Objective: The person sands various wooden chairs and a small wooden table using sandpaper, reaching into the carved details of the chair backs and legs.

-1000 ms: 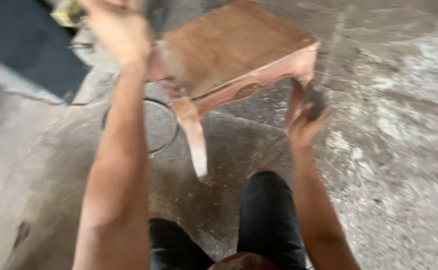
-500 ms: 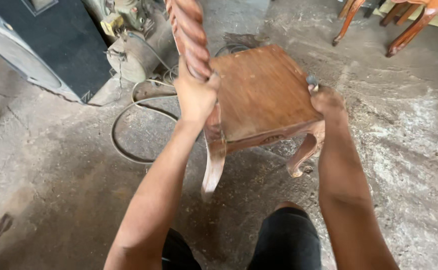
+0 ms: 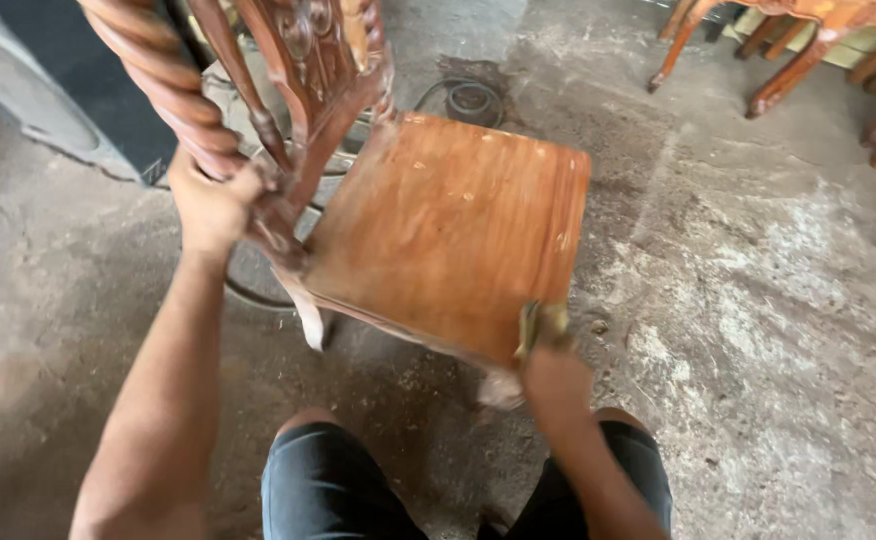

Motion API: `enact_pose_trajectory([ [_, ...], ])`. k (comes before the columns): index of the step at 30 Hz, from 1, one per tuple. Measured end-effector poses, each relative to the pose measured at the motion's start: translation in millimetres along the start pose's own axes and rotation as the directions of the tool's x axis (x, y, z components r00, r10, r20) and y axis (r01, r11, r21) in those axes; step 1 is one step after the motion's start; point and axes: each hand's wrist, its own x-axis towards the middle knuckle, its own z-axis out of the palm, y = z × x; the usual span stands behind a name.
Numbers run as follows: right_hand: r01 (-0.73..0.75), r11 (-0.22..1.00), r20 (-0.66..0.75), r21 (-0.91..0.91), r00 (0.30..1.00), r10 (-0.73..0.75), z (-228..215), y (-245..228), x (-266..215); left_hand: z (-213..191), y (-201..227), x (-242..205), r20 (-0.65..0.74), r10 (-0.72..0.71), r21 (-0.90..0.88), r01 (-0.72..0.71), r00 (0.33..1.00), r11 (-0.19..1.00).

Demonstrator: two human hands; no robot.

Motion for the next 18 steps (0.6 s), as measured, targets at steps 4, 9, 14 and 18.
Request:
enact_pose_trajectory([
  [4,0.222,0.972,0.081,0.075,0.970,-0.228,-46.3,-40.8,-29.2,-41.4,-36.1,11.1,-0.166,-0.070,-0.021,0.068,0.984,0.998],
  [9,0.031,0.988,-0.044,0.150,0.999,-0.024,-60.7,11.9,102.8,-13.5,-53.1,-87.9,-0.238,0.005,0.516,0.122,0.971,0.848],
  [14,0.239,0.940,-0.451,-0.241,0.831,-0.327,-19.6,48.8,240.5,100.2,26.2,-259.4,-0.173,-0.749,-0.285,0.695,0.640,0.660],
  [18,-0.248,0.967,0.329,0.065,0.920,0.214,14.0,65.4,244.5,131.7,49.1,-259.0,-0.235,-0.877,-0.642,0.611,0.419,0.464],
])
